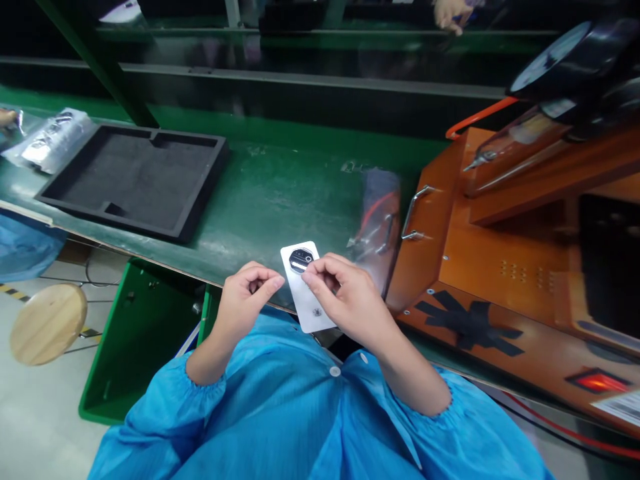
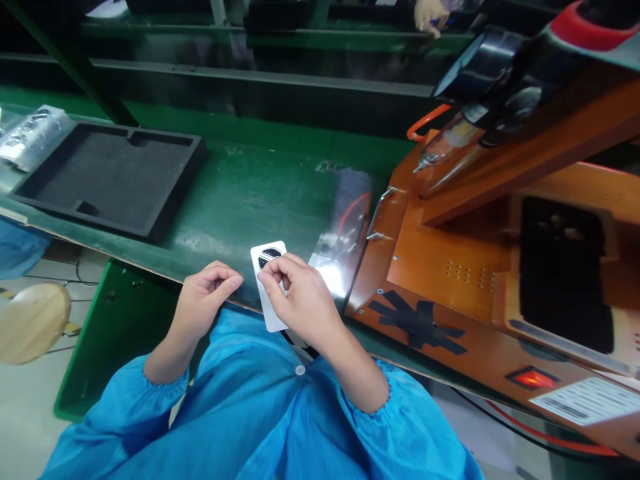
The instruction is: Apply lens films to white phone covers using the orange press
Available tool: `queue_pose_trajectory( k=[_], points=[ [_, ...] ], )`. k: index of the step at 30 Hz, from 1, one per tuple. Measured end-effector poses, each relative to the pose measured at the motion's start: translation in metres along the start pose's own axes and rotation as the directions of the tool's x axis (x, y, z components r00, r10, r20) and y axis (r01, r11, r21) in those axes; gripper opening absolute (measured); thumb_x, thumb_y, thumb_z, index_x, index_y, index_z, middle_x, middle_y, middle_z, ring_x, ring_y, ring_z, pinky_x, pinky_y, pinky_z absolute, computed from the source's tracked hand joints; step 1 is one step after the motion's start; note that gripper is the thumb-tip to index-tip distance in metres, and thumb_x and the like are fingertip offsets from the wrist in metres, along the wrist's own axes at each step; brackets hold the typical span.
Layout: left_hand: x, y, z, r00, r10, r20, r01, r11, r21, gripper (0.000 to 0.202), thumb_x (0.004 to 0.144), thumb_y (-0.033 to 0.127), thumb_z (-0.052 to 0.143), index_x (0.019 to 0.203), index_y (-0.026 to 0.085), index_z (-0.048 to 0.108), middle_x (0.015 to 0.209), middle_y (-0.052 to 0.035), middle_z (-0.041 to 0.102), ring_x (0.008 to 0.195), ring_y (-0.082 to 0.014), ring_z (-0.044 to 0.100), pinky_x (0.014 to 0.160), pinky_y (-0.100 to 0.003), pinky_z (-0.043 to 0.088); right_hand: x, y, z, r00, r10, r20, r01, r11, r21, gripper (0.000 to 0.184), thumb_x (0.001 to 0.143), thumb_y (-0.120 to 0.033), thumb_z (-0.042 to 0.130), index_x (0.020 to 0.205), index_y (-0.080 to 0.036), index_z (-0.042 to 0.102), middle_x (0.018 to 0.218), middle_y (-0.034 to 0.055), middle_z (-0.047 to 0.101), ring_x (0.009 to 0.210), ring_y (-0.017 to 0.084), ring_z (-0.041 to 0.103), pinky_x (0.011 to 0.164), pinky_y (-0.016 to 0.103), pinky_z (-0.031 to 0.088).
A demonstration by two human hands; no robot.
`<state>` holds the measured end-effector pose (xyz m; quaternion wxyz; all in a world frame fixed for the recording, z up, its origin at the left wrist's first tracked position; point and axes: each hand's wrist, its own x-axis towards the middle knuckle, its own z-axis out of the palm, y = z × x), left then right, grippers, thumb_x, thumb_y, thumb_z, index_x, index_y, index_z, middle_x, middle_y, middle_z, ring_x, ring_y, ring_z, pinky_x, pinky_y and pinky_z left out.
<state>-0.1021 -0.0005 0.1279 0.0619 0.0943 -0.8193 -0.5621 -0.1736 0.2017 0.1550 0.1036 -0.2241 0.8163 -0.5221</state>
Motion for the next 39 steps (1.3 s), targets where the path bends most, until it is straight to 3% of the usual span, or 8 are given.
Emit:
queue_pose_trajectory(
  k=[3,5,8,14,24,39],
  points=[
    [-0.008,-0.016,0.003,0.964,0.255,-0.069,-0.212,0.904,0.372,0.061,0.095,0.061,0.071,0.141,0.021,0.066,0.124,-0.0121,0.072,0.106,-0.0265,0.068,0.093,-0.041,0.050,0.006,0.013,-0.002,0.988,0.091,-0.124,-0.096,0.995,-0.036,0.025,0.097,-0.040,0.055,0.086,-0.021,0.066,0.083,0.0050,0.067,0.072,0.019,0.059,0.068,0.032,0.042],
    [-0.017,-0.028,0.009,0.906,0.418,0.063,-0.382,0.745,0.547,0.076,0.097,0.067,0.065,0.155,0.019,0.053,0.146,-0.0183,0.064,0.132,-0.0346,0.059,0.109,-0.048,0.041,0.013,0.026,-0.001,0.968,0.168,-0.184,-0.179,0.983,-0.042,0.029,0.095,-0.045,0.055,0.085,-0.020,0.066,0.082,0.0055,0.068,0.071,0.020,0.060,0.069,0.033,0.043],
    [-0.031,-0.044,0.021,0.809,0.507,0.299,-0.576,0.579,0.577,0.067,0.103,0.064,0.056,0.151,0.018,0.057,0.155,-0.0181,0.058,0.150,-0.0374,0.046,0.122,-0.052,0.025,0.021,0.042,0.003,0.954,0.250,-0.163,-0.257,0.966,-0.020,0.031,0.091,-0.048,0.053,0.083,-0.021,0.067,0.074,0.0040,0.066,0.066,0.020,0.057,0.066,0.033,0.041],
    [-0.036,-0.056,0.036,0.802,0.547,0.240,-0.567,0.570,0.595,0.066,0.101,0.068,0.055,0.148,0.022,0.062,0.149,-0.0136,0.065,0.148,-0.0343,0.051,0.126,-0.049,0.019,0.025,0.048,0.013,0.960,0.243,-0.139,-0.249,0.968,-0.028,0.034,0.090,-0.051,0.052,0.083,-0.021,0.066,0.077,0.0040,0.067,0.072,0.021,0.059,0.071,0.034,0.042],
    [-0.035,-0.059,0.037,0.799,0.564,0.210,-0.564,0.581,0.587,0.066,0.101,0.069,0.056,0.146,0.022,0.063,0.146,-0.0131,0.068,0.146,-0.0325,0.053,0.126,-0.046,0.019,0.024,0.047,0.021,0.962,0.211,-0.172,-0.243,0.950,-0.198,0.024,0.096,-0.038,0.054,0.086,-0.021,0.067,0.084,0.0050,0.067,0.075,0.021,0.061,0.069,0.032,0.040],
    [-0.034,-0.059,0.038,0.787,0.583,0.203,-0.574,0.570,0.588,0.063,0.101,0.067,0.056,0.143,0.021,0.066,0.144,-0.0127,0.069,0.145,-0.0320,0.053,0.125,-0.046,0.021,0.023,0.049,0.024,0.958,0.148,-0.245,-0.219,0.929,-0.298,0.023,0.096,-0.037,0.054,0.082,-0.022,0.064,0.081,0.0049,0.065,0.075,0.022,0.059,0.068,0.034,0.037]
  ],
)
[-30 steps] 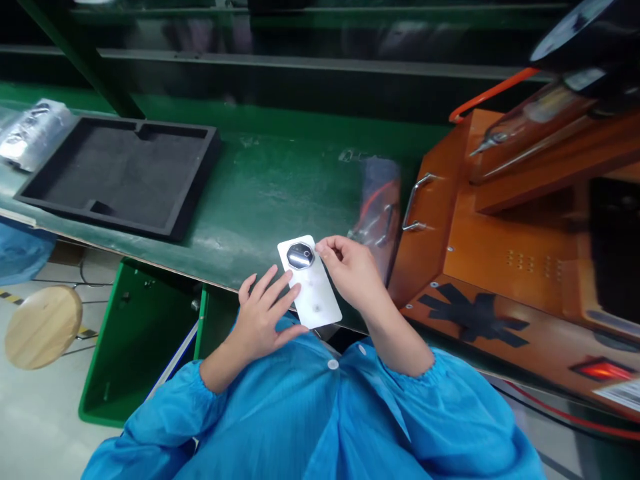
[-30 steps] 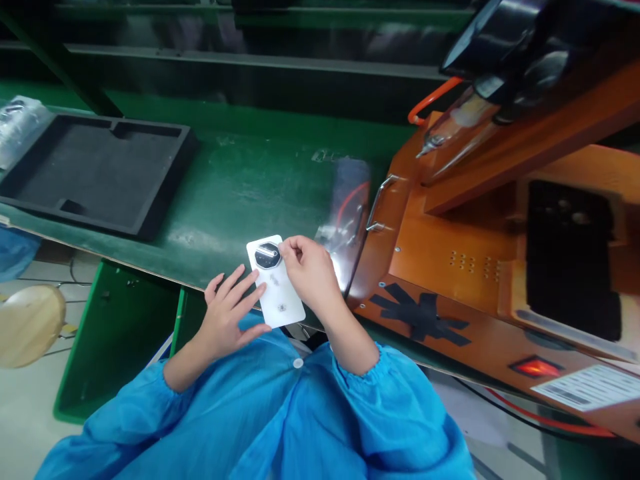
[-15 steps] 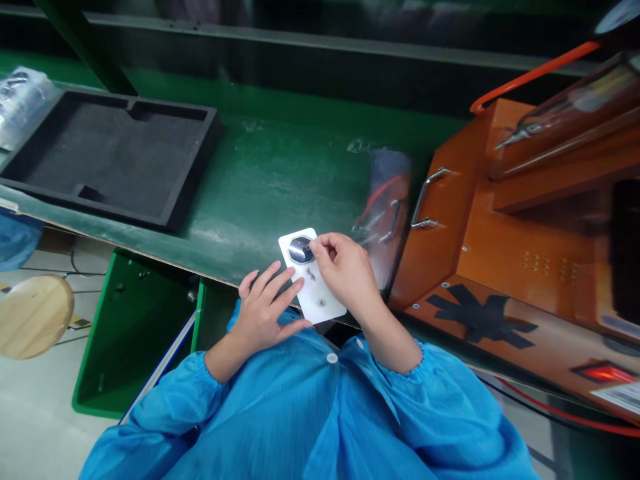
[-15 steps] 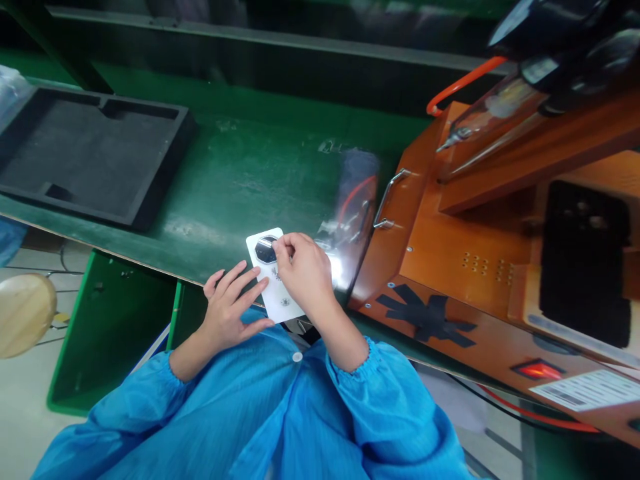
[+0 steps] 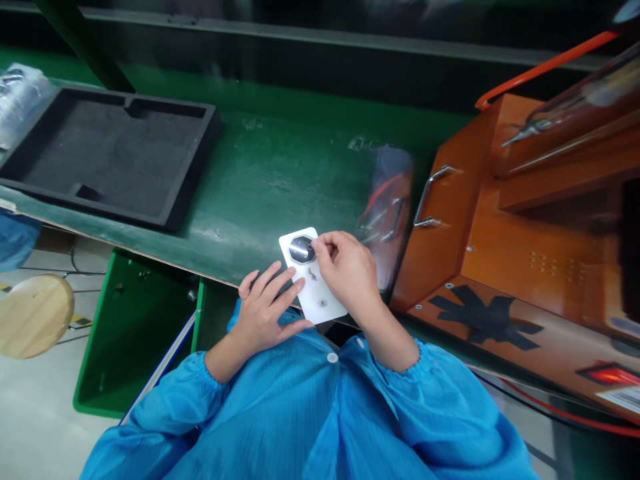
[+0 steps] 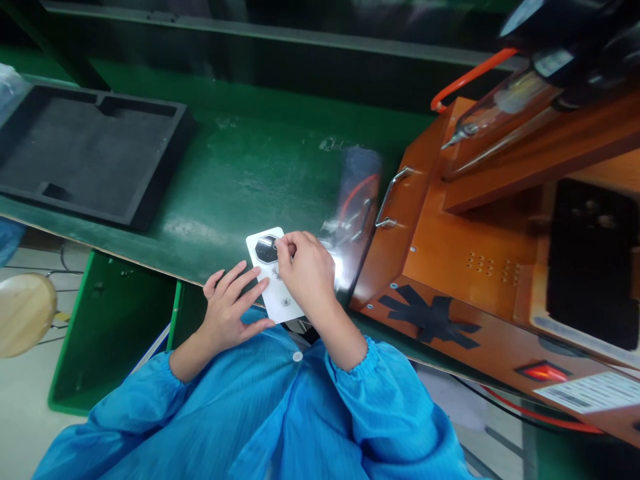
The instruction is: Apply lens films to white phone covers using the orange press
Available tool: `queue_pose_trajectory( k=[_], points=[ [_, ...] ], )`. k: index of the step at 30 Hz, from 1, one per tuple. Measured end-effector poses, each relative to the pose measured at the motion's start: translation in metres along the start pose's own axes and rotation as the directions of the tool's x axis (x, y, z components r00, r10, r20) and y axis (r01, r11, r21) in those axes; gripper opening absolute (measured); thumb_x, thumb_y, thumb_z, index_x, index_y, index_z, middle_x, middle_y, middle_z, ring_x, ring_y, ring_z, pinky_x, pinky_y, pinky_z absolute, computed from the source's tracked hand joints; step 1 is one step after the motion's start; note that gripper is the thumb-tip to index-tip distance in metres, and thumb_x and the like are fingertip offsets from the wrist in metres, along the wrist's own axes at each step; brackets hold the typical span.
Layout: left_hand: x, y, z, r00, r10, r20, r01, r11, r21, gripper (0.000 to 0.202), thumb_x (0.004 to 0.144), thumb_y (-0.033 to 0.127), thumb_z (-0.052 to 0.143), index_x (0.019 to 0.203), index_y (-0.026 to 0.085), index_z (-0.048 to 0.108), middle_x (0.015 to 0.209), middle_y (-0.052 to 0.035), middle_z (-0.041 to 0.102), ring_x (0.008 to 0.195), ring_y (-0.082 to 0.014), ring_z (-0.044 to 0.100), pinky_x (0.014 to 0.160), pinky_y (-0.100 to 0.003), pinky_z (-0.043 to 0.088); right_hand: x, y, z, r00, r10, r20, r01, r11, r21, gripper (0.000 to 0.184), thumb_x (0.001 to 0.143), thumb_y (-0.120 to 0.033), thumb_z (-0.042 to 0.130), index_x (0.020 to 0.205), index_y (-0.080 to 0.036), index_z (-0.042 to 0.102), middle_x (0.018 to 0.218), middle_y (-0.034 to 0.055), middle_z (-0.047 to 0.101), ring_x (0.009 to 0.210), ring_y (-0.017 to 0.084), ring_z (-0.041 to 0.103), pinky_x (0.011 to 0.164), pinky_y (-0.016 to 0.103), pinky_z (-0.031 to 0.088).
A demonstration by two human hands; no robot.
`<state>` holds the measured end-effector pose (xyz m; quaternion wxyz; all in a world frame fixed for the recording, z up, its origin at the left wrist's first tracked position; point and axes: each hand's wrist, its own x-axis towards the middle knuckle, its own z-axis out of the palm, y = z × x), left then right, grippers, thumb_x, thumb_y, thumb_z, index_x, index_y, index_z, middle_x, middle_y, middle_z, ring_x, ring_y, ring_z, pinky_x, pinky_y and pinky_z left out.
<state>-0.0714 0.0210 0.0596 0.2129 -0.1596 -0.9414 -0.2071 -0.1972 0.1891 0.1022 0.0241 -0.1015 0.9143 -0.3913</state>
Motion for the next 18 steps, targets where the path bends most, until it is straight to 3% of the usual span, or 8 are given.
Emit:
queue_pose_trajectory(
  k=[18],
  points=[
    [0.0004,0.0000,-0.0018,1.000,-0.008,0.011,0.008,1.000,-0.003,0.064,0.100,0.068,0.059,0.143,0.020,0.065,0.143,-0.0129,0.069,0.145,-0.0325,0.054,0.124,-0.047,0.022,0.0019,0.0001,0.0034,1.000,-0.024,-0.008,0.023,0.998,-0.050,0.019,0.096,-0.032,0.058,0.082,-0.022,0.064,0.083,0.0046,0.066,0.078,0.022,0.060,0.070,0.034,0.037]
  ],
)
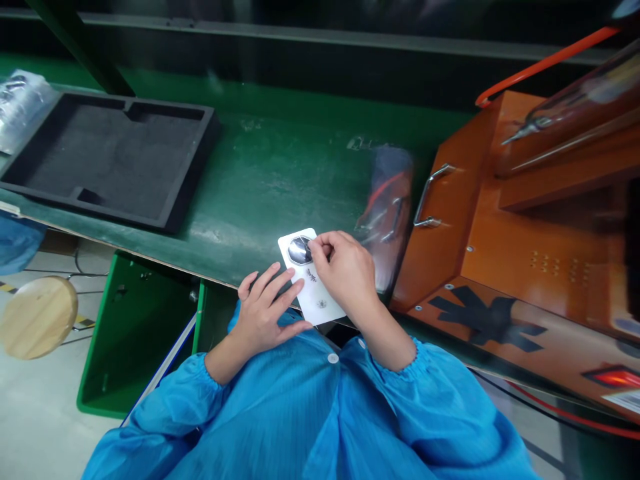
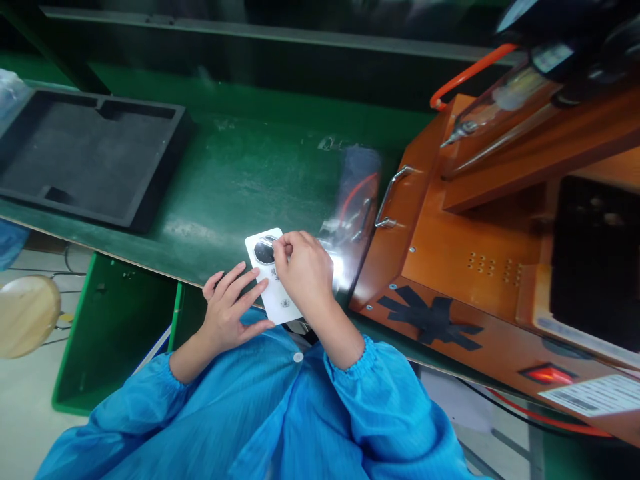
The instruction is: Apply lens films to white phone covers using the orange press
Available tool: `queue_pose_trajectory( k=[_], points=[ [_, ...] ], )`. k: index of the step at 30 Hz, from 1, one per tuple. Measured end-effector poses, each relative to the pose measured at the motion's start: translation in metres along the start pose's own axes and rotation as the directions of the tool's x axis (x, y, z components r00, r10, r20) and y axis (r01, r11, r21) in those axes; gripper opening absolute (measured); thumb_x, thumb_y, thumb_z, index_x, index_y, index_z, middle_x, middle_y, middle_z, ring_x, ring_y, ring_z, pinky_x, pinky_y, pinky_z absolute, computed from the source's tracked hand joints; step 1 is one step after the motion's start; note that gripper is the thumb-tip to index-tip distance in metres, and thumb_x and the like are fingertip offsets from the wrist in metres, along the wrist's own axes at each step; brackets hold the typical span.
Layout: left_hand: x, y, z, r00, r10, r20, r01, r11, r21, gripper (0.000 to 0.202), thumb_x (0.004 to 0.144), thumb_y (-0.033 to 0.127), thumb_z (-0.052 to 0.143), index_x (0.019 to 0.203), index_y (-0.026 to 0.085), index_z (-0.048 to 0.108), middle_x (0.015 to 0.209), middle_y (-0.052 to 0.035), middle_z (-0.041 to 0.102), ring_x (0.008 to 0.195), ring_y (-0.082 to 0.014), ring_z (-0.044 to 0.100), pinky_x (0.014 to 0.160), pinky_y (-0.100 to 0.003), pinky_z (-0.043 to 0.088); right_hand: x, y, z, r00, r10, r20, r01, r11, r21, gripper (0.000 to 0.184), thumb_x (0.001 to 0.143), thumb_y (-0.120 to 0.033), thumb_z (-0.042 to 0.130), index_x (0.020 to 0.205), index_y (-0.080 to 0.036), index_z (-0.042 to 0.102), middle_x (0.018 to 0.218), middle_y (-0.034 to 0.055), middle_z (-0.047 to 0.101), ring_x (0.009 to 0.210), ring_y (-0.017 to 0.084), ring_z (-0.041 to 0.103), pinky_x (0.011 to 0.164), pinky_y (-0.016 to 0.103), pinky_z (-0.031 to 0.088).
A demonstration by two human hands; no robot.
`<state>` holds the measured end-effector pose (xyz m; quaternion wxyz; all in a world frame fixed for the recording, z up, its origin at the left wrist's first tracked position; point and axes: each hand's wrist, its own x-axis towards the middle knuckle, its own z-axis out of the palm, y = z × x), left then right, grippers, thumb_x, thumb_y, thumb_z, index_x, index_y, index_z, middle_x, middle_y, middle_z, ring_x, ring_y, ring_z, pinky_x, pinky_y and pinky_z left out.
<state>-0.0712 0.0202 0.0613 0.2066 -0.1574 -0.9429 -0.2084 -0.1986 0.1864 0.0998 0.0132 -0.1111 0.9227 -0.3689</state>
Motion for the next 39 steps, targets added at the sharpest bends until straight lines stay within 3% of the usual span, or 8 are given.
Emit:
queue_pose_trajectory(
  k=[10,16,20,23,27,32,35,39],
  points=[
    [-0.001,0.000,-0.001,1.000,-0.011,0.009,0.011,1.000,-0.006,0.063,0.100,0.066,0.059,0.145,0.023,0.064,0.145,-0.0130,0.068,0.145,-0.0327,0.054,0.124,-0.047,0.022,-0.005,0.004,0.005,0.981,-0.165,-0.103,0.142,0.969,-0.204,0.023,0.101,-0.028,0.054,0.081,-0.021,0.064,0.083,0.0069,0.066,0.083,0.024,0.059,0.070,0.035,0.038],
    [0.000,0.000,-0.001,1.000,-0.001,0.005,0.001,1.000,0.003,0.062,0.100,0.065,0.060,0.142,0.020,0.066,0.143,-0.0144,0.069,0.144,-0.0332,0.054,0.123,-0.048,0.023,-0.010,0.004,-0.003,0.946,-0.282,-0.161,0.210,0.908,-0.362,0.024,0.105,-0.032,0.053,0.110,-0.016,0.071,0.097,0.0123,0.069,0.091,0.030,0.062,0.074,0.040,0.045],
    [-0.001,-0.003,-0.003,1.000,-0.010,0.024,0.010,1.000,-0.002,0.063,0.101,0.066,0.058,0.144,0.021,0.064,0.145,-0.0149,0.067,0.146,-0.0339,0.052,0.124,-0.049,0.023,-0.043,0.011,-0.021,0.902,-0.413,-0.123,0.367,0.886,-0.282,0.029,0.109,-0.035,0.051,0.120,-0.015,0.069,0.103,0.0135,0.073,0.094,0.029,0.068,0.080,0.042,0.054],
    [-0.003,-0.004,-0.013,0.998,-0.029,0.061,0.036,0.993,-0.109,0.054,0.109,0.056,0.044,0.148,0.023,0.060,0.153,-0.0145,0.061,0.148,-0.0324,0.050,0.123,-0.049,0.025,-0.080,0.019,-0.027,0.850,-0.525,0.033,0.521,0.833,-0.186,0.045,0.107,-0.043,0.057,0.140,-0.012,0.061,0.134,0.0194,0.069,0.122,0.033,0.066,0.096,0.049,0.058],
    [0.005,-0.011,-0.028,0.961,-0.275,-0.039,0.236,0.883,-0.406,0.044,0.112,0.041,0.035,0.138,0.022,0.065,0.146,-0.0120,0.063,0.136,-0.0271,0.059,0.113,-0.044,0.043,-0.112,0.020,-0.022,0.765,-0.640,0.073,0.634,0.729,-0.259,0.034,0.104,-0.021,0.059,0.136,-0.012,0.065,0.143,0.0155,0.067,0.136,0.029,0.061,0.107,0.047,0.058],
    [0.061,-0.004,-0.048,0.940,-0.316,-0.126,0.203,0.819,-0.536,0.021,0.105,0.031,0.055,0.113,0.022,0.073,0.112,-0.0053,0.072,0.100,-0.0208,0.070,0.088,-0.032,0.057,-0.128,0.017,-0.062,0.653,-0.733,-0.188,0.656,0.672,-0.342,0.027,0.108,-0.015,0.050,0.116,-0.015,0.075,0.125,0.0082,0.077,0.125,0.021,0.070,0.102,0.034,0.061],
    [0.114,0.035,-0.059,0.994,-0.076,-0.073,0.027,0.851,-0.524,0.014,0.101,0.026,0.062,0.103,0.023,0.075,0.101,-0.0034,0.073,0.090,-0.0179,0.071,0.080,-0.028,0.059,-0.148,0.027,-0.101,0.608,-0.712,-0.351,0.586,0.701,-0.407,0.026,0.108,-0.015,0.049,0.111,-0.016,0.075,0.120,0.0078,0.079,0.129,0.022,0.068,0.104,0.034,0.059],
    [0.194,0.109,-0.040,0.981,0.179,0.069,-0.092,0.755,-0.649,0.033,0.095,0.034,0.069,0.127,0.024,0.071,0.115,-0.0071,0.073,0.090,-0.0185,0.071,0.083,-0.033,0.061,-0.174,0.058,-0.137,0.631,-0.647,-0.427,0.381,0.739,-0.555,0.026,0.105,-0.013,0.053,0.122,-0.017,0.072,0.119,0.0120,0.078,0.121,0.027,0.072,0.095,0.039,0.064]
  ],
)
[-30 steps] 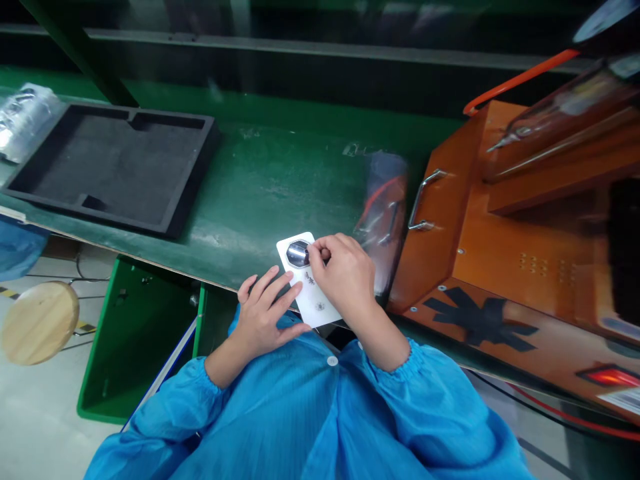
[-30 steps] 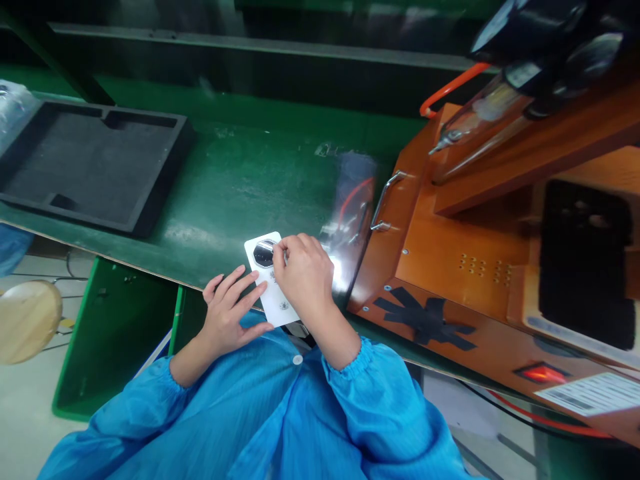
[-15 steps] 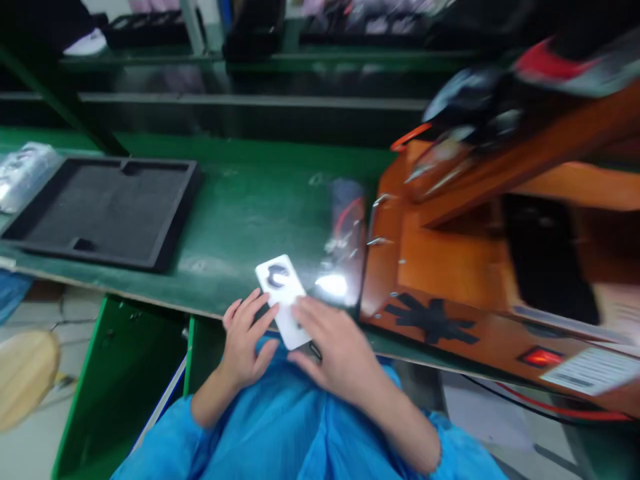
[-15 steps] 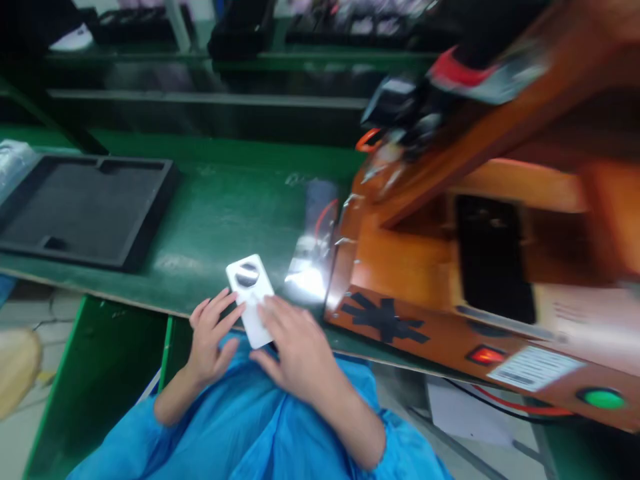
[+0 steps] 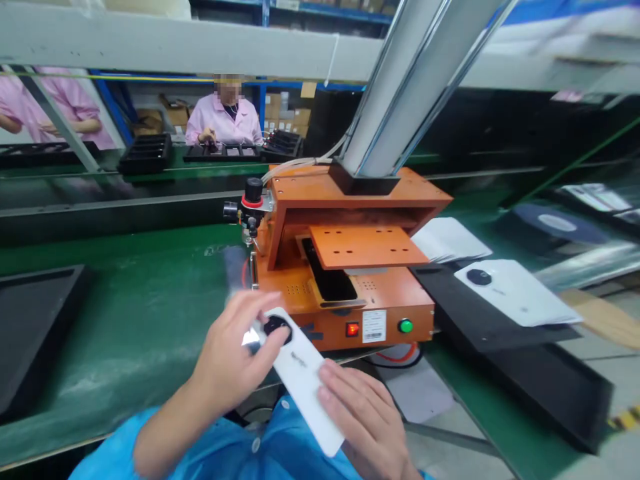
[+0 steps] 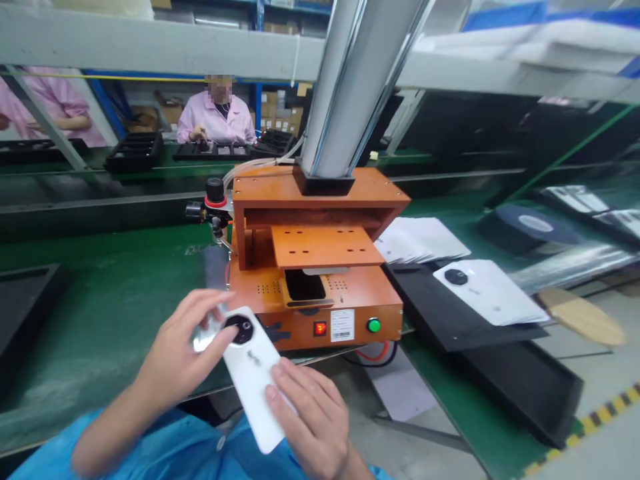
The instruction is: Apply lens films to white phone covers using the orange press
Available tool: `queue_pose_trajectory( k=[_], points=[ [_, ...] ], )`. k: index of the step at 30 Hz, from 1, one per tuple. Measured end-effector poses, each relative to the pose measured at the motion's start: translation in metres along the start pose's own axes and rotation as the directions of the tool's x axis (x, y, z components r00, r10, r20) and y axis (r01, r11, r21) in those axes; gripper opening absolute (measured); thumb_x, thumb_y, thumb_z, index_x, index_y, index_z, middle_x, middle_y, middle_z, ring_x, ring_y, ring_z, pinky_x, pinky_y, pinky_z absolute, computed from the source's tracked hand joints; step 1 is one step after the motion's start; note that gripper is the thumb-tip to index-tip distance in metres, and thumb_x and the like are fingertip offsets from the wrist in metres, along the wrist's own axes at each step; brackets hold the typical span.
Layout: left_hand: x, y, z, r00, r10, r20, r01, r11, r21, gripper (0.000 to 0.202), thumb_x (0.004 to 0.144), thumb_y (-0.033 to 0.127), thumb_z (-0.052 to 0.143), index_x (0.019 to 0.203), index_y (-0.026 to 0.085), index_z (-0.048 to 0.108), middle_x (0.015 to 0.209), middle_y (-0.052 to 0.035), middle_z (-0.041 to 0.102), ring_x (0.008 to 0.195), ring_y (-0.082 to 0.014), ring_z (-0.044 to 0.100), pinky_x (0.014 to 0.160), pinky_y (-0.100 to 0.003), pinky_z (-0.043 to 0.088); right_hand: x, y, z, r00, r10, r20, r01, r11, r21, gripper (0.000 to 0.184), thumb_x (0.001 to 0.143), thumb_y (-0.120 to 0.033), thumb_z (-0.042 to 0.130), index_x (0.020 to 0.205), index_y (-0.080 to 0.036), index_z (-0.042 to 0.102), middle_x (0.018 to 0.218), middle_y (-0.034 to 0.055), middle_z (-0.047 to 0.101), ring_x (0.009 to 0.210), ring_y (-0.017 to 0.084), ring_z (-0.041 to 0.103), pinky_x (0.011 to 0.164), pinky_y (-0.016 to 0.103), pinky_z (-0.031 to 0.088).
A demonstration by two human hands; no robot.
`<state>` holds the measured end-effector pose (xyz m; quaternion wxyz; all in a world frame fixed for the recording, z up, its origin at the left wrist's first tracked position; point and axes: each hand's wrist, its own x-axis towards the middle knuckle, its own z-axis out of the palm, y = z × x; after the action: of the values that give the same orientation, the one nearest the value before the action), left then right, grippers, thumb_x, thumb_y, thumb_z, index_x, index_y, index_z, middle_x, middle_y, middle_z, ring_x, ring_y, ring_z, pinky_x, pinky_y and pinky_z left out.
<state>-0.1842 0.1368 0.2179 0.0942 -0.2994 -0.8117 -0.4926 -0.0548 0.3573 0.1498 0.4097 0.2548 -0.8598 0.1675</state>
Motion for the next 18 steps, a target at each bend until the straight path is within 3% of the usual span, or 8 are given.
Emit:
queue_pose_trajectory(
  k=[2,3,6,8,10,14,16,18],
  points=[
    [0.044,0.008,0.033,0.989,-0.084,0.119,0.106,0.974,-0.198,0.056,0.087,0.036,0.077,0.139,0.021,0.064,0.119,-0.0110,0.074,0.089,-0.0208,0.072,0.080,-0.036,0.062,-0.013,0.014,-0.012,0.997,0.058,-0.048,-0.063,0.994,-0.087,0.038,0.102,-0.011,0.055,0.136,-0.020,0.068,0.121,0.0117,0.078,0.114,0.029,0.075,0.089,0.042,0.066],
    [0.062,0.011,0.049,0.970,-0.149,0.191,0.206,0.921,-0.332,0.061,0.082,0.033,0.080,0.139,0.018,0.063,0.118,-0.0126,0.075,0.085,-0.0208,0.072,0.075,-0.035,0.062,-0.020,0.020,-0.017,0.994,0.078,-0.078,-0.087,0.989,-0.120,0.046,0.100,-0.009,0.055,0.143,-0.022,0.065,0.123,0.0115,0.077,0.112,0.030,0.076,0.086,0.043,0.066],
    [0.099,0.018,0.092,0.880,-0.294,0.372,0.469,0.657,-0.590,0.042,0.075,0.023,0.079,0.116,0.015,0.071,0.107,-0.0132,0.078,0.087,-0.0230,0.074,0.066,-0.030,0.059,-0.040,0.033,-0.029,0.981,0.130,-0.144,-0.157,0.969,-0.193,0.062,0.095,-0.006,0.057,0.154,-0.024,0.057,0.129,0.0117,0.075,0.111,0.034,0.076,0.083,0.047,0.066],
    [0.109,0.023,0.114,0.860,-0.360,0.361,0.508,0.546,-0.666,0.028,0.071,0.019,0.078,0.099,0.015,0.073,0.101,-0.0115,0.079,0.088,-0.0239,0.074,0.064,-0.029,0.057,-0.049,0.040,-0.034,0.969,0.163,-0.185,-0.204,0.950,-0.235,0.065,0.094,-0.004,0.058,0.155,-0.026,0.057,0.132,0.0116,0.073,0.110,0.035,0.076,0.082,0.049,0.065],
    [0.114,0.027,0.131,0.856,-0.422,0.299,0.493,0.493,-0.716,0.023,0.070,0.017,0.077,0.093,0.017,0.074,0.099,-0.0103,0.079,0.084,-0.0233,0.073,0.062,-0.029,0.057,-0.052,0.048,-0.034,0.958,0.184,-0.220,-0.241,0.932,-0.272,0.066,0.093,-0.003,0.059,0.154,-0.029,0.057,0.134,0.0104,0.073,0.110,0.035,0.076,0.082,0.049,0.064],
    [0.126,0.029,0.149,0.822,-0.521,0.229,0.491,0.445,-0.749,0.022,0.083,0.027,0.071,0.103,0.018,0.071,0.098,-0.0095,0.077,0.076,-0.0200,0.071,0.056,-0.028,0.054,-0.042,0.073,-0.027,0.943,0.179,-0.281,-0.266,0.911,-0.315,0.064,0.095,-0.004,0.057,0.153,-0.032,0.058,0.129,0.0102,0.075,0.110,0.033,0.076,0.084,0.048,0.063],
    [0.125,0.027,0.146,0.808,-0.547,0.218,0.497,0.434,-0.752,0.024,0.088,0.034,0.067,0.104,0.017,0.070,0.092,-0.0087,0.077,0.072,-0.0188,0.070,0.052,-0.025,0.050,-0.030,0.089,-0.020,0.941,0.178,-0.289,-0.271,0.906,-0.324,0.055,0.098,-0.007,0.054,0.147,-0.032,0.061,0.127,0.0102,0.076,0.109,0.032,0.077,0.085,0.047,0.063],
    [0.109,0.025,0.134,0.795,-0.564,0.222,0.512,0.429,-0.744,0.027,0.086,0.038,0.069,0.103,0.017,0.072,0.085,-0.0074,0.076,0.069,-0.0186,0.069,0.049,-0.023,0.046,-0.016,0.106,-0.013,0.945,0.182,-0.271,-0.268,0.905,-0.329,0.047,0.101,-0.010,0.047,0.139,-0.031,0.066,0.125,0.0095,0.077,0.109,0.030,0.077,0.086,0.045,0.062]
  ],
)
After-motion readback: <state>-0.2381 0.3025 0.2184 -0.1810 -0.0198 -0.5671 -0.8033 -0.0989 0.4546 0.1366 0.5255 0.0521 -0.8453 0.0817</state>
